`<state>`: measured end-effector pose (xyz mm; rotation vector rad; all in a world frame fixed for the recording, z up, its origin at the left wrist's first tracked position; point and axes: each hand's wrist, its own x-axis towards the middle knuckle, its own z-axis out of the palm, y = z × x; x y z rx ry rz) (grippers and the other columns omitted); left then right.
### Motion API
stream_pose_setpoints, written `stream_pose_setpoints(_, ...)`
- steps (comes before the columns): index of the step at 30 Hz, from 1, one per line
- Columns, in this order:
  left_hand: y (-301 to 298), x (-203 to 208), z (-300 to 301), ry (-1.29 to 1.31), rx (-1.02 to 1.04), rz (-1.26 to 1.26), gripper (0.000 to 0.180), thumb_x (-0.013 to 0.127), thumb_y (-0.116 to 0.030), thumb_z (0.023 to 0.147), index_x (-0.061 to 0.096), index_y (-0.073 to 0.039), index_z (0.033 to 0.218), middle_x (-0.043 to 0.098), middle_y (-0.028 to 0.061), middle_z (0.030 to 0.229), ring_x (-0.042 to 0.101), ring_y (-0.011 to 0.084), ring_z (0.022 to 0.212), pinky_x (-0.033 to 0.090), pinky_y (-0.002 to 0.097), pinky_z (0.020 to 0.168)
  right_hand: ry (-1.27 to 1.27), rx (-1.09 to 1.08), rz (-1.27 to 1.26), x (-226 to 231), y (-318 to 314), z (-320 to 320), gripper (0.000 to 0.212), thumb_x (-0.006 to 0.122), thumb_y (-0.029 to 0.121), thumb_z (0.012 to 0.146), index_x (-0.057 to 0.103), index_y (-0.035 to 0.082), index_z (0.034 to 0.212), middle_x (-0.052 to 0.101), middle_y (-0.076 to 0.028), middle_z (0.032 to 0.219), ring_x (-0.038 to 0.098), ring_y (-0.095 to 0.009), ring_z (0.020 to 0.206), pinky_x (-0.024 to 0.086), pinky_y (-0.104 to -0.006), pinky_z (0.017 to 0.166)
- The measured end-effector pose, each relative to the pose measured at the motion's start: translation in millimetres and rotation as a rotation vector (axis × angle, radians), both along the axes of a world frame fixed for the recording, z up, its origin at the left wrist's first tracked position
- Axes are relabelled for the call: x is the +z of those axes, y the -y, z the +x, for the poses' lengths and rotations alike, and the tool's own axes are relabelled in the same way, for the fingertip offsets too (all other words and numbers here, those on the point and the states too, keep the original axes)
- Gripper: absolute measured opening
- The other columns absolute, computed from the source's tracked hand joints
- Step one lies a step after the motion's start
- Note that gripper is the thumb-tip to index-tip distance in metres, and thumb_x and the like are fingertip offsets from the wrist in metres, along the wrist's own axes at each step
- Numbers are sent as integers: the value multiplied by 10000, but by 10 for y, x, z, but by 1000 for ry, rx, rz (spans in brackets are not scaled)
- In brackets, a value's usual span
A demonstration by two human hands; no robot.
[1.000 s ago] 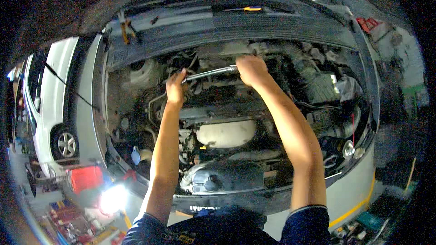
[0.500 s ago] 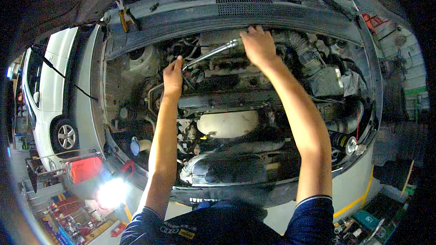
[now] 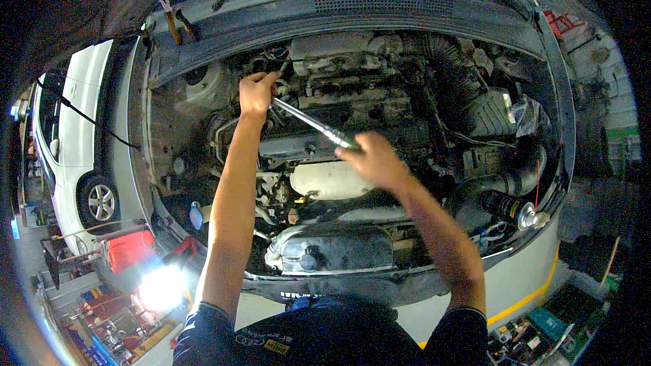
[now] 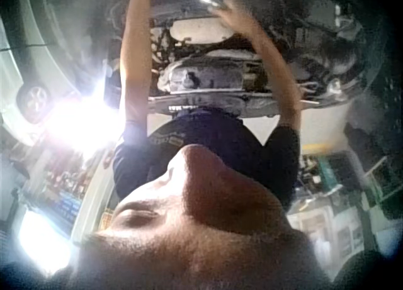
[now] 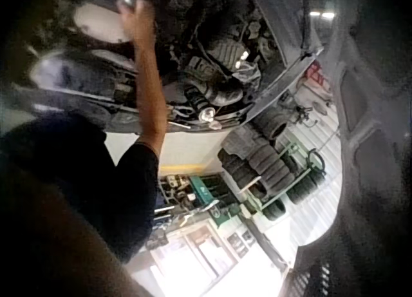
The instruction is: The person removes spark plugs from a car engine using a ratchet and spark plug socket, then installs new spark plugs into the engine. The person handles the spark plugs and tools directly, working within the engine bay.
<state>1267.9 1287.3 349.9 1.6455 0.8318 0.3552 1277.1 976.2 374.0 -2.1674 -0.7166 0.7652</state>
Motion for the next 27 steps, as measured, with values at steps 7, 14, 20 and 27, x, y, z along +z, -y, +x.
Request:
stream_pose_setpoints(7, -199, -109, -14, 62, -358, -60, 325, 785, -254, 881, 670, -31, 674, 563, 15, 591, 507, 125, 520, 364, 310, 537, -176, -396, 220, -1, -435, -1299, 452, 685, 419, 1002, 636, 8, 819, 558, -90, 640, 558, -224, 631, 450, -418, 619)
stream_pose_setpoints(14, -136, -37, -132, 8, -75, 154, 366, 770, -253, 925, 661, 3, 688, 581, 27, 599, 525, 127, 549, 401, 323, 554, 89, 290, -193, 92, -208, -159, 277, 730, 290, 974, 680, 23, 1026, 628, -110, 712, 629, -229, 612, 526, -438, 592)
stream_pose_setpoints(20, 197, -115, -44, 202, 397, 46, 461, 709, -326, 987, 655, 13, 679, 584, 46, 597, 501, 148, 550, 401, 363, 561, 889, 458, -342, 456, -570, 1513, 307, 763, 143, 882, 689, 14, 1150, 711, -155, 974, 686, -249, 814, 551, -426, 709)
stream_pose_setpoints(27, -31, -107, -42, 124, 116, -42, 323, 721, -190, 902, 631, 29, 681, 591, 52, 618, 512, 142, 574, 393, 337, 582, -801, 52, -3, 167, -127, 795, 305, 765, 203, 921, 486, 85, 880, 437, 15, 612, 382, -101, 511, 321, -334, 500)
